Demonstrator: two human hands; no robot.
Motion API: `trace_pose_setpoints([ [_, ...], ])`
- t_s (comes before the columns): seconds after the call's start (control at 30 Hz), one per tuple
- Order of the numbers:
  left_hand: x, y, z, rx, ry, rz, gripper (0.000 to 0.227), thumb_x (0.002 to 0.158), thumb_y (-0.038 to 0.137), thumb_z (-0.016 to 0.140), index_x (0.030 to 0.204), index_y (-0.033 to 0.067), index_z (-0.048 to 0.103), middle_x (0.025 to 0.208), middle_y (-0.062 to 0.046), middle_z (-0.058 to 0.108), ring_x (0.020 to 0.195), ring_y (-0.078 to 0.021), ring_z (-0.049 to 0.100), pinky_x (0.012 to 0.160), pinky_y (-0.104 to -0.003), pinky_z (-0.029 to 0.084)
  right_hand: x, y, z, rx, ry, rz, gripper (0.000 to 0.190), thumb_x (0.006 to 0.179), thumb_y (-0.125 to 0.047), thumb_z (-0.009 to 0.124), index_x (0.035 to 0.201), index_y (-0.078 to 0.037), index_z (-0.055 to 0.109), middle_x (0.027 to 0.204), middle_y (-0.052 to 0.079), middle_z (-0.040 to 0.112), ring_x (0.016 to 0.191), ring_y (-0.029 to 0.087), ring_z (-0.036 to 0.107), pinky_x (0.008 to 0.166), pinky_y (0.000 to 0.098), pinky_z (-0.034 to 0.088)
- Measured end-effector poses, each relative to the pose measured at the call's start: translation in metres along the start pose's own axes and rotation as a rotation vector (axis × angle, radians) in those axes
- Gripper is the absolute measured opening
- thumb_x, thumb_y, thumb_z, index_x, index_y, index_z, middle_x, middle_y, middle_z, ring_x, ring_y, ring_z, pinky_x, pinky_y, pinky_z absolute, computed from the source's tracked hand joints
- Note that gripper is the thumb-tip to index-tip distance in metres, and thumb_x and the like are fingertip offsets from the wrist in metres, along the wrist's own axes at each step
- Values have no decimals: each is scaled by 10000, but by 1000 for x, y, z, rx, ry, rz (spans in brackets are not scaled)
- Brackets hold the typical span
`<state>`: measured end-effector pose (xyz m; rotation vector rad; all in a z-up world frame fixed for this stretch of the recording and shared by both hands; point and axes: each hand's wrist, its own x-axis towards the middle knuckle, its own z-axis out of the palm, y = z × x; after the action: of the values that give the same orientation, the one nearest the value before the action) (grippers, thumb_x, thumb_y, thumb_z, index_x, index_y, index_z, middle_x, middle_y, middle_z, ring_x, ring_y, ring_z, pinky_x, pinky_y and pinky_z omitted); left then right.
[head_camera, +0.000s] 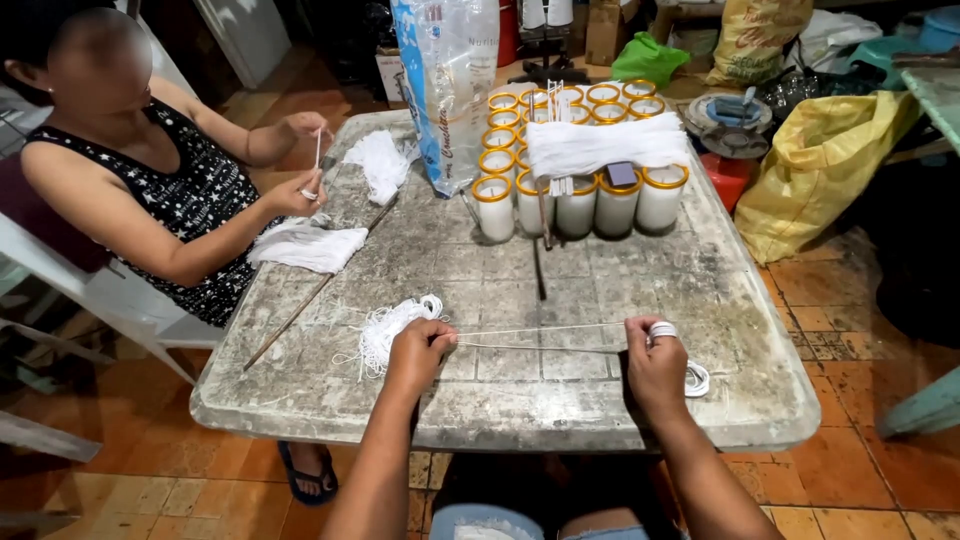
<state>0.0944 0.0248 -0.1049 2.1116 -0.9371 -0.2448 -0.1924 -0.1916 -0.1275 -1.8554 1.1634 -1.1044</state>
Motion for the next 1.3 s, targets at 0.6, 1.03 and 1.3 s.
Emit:
trace_pose_setpoints([
  [0.6,-27,65,-2,295,-35,156,107,905,216,716,920,123,768,997,-83,642,987,-326,653,846,-453,566,4,7,-4,136,-47,19,262,1086,-284,620,999,-44,678,819,188,664,798,337,632,747,480,502],
  [1.03,-19,27,3,385,50,448,106,921,184,643,1009,127,661,1165,-68,544,1079,-293,484,914,-445,369,33,11,-85,1166,-636,542,227,1001,-187,621,1142,-10,628,873,116,580,594,139,541,490,200,507],
  [1.3,-69,152,-54,381,-351,-44,130,978,139,613,1008,101,733,1501,-30,479,1477,-251,290,1284,-575,24,1,-33,-84,196,-125,68,108,933,-174,733,985,-82,713,1033,110,703,873,244,637,687,383,542],
])
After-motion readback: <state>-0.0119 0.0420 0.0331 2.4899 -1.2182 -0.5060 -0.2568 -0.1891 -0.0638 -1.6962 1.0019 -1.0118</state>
